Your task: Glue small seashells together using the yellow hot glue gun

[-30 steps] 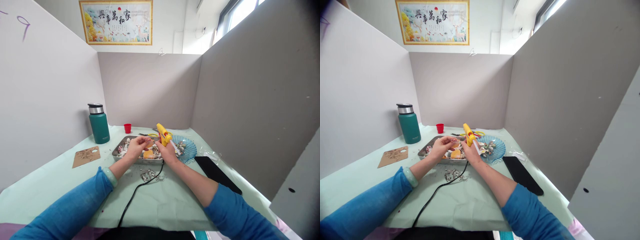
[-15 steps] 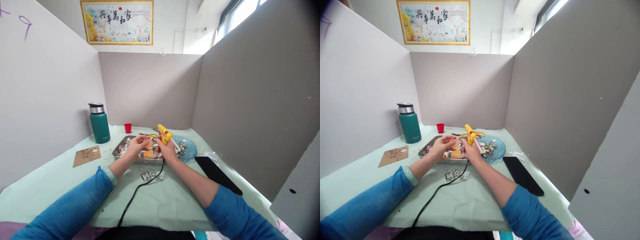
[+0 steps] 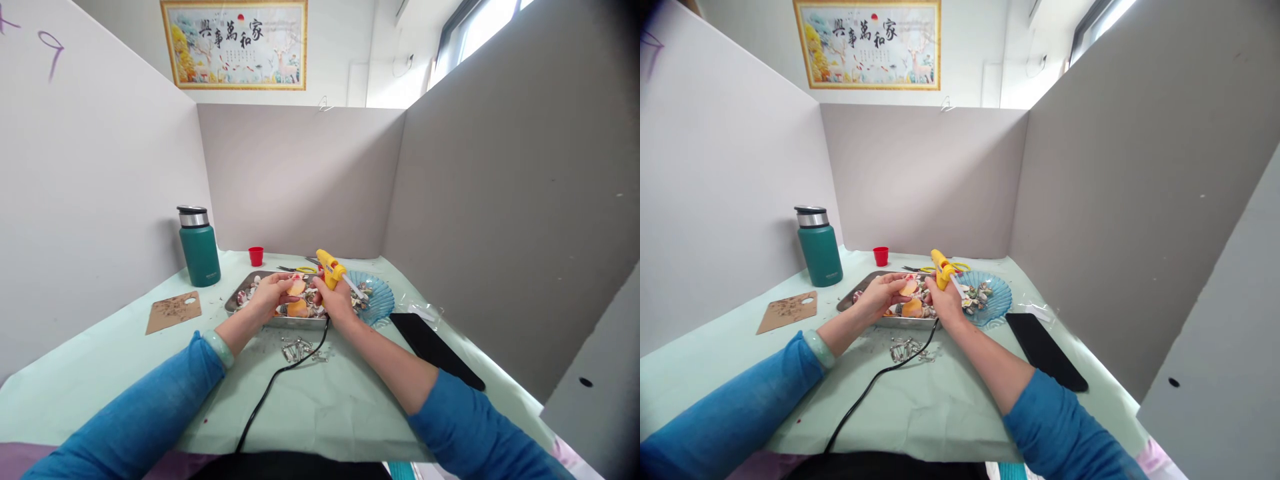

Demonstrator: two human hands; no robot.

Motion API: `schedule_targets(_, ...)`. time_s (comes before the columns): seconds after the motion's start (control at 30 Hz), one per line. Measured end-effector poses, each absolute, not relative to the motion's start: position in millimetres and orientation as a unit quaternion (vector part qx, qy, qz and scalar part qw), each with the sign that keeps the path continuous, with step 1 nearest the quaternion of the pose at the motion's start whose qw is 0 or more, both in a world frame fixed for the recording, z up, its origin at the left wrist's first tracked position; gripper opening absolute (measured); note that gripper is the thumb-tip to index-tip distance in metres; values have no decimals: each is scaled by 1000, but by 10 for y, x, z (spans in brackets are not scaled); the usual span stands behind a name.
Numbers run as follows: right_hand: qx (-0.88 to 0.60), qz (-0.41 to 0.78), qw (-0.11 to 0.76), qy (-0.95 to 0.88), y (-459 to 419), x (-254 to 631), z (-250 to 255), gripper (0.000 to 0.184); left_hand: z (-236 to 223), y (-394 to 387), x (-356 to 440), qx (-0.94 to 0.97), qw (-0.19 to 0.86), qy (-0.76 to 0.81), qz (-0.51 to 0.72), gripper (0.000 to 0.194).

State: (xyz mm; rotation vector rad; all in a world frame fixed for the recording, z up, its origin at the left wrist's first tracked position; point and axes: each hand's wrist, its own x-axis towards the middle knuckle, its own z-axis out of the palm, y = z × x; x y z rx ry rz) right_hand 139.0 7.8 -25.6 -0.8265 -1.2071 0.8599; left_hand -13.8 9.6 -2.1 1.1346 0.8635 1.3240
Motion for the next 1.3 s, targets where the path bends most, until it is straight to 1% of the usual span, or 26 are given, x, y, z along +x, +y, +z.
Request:
schedule_targets(0.43, -375, 378, 643, -550, 80, 1407, -273, 33, 30, 95, -180, 465, 627, 355, 515, 23)
schedule_targets(0.6, -380, 370, 646, -549, 97, 1407, -290, 33, 35, 63, -182, 495, 614, 351, 505, 35)
schedule_targets(0.73, -380, 371, 647, -547, 87, 1405, -284, 33, 20, 61, -183, 521, 593, 356, 500, 39)
schedule_targets(1.13, -400, 367, 636, -549, 53, 1396, -241, 28, -5, 76, -176, 527, 569, 362, 517, 34)
schedule_targets(1.3, -393, 375, 630, -556, 44, 1397, -231, 31, -15, 75, -153, 524, 555, 360, 536, 32)
